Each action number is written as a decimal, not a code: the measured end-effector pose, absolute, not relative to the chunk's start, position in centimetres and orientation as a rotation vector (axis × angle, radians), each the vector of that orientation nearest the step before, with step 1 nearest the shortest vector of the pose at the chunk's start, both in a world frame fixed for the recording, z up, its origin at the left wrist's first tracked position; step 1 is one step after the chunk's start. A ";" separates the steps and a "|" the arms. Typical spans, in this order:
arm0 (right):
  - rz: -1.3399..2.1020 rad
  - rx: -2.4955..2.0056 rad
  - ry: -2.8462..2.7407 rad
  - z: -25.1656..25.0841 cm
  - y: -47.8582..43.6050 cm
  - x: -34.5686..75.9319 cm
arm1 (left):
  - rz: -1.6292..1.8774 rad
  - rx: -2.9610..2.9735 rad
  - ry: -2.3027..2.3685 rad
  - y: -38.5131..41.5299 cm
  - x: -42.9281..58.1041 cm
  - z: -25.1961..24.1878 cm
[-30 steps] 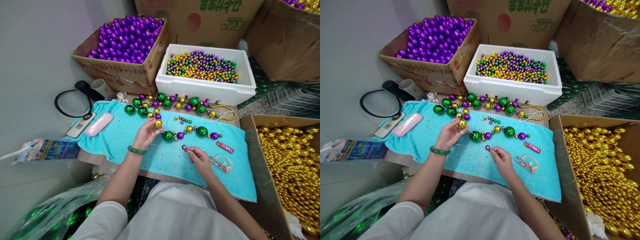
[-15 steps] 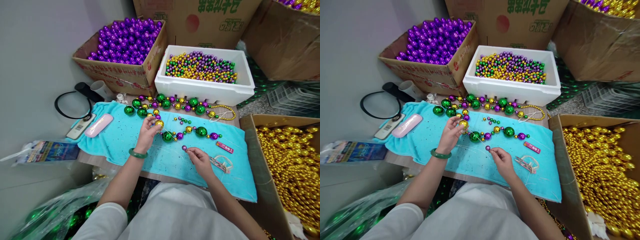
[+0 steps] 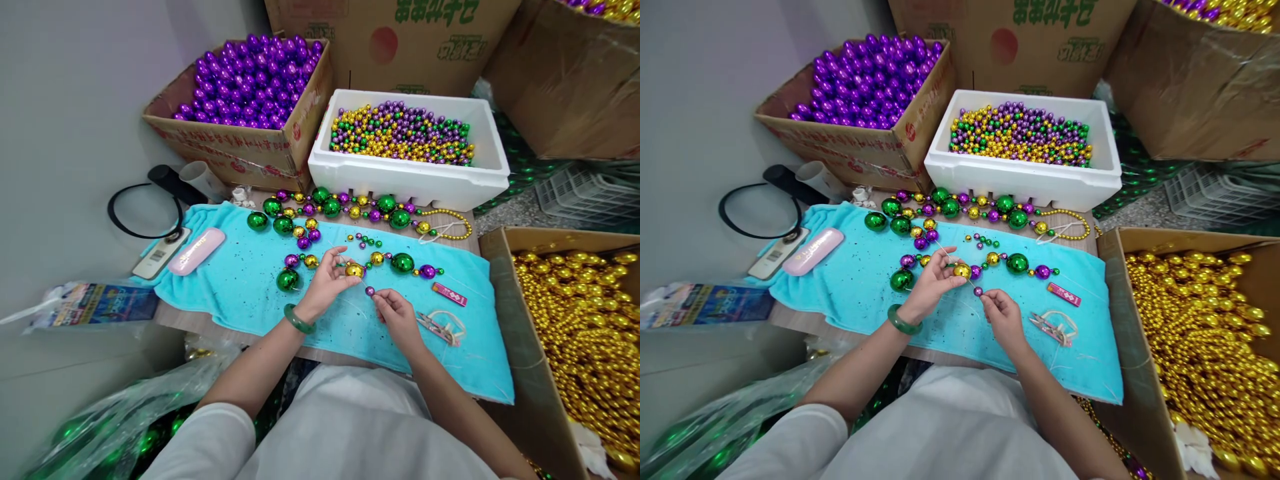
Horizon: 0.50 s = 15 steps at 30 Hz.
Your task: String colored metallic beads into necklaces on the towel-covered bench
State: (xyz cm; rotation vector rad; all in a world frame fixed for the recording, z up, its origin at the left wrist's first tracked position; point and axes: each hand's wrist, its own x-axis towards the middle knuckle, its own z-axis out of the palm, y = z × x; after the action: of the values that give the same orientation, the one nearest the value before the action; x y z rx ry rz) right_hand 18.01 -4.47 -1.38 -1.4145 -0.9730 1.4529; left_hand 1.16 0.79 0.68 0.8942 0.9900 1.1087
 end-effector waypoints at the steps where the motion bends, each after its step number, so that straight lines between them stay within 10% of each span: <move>1: 1.477 -1.410 -0.969 -1.2 -4.4 18.1 | 1.107 0.899 1.009 0.8 1.5 0.7; 15: 1.409 -1.381 -0.773 -1.7 -3.6 21.0 | 0.816 1.856 1.588 11.6 -0.5 -0.9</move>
State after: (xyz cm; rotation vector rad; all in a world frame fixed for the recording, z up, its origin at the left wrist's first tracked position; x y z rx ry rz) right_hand 20.96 -3.65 -1.66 -1.3808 -0.7734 1.4092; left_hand -0.55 11.65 -0.89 1.8563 1.5880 0.8159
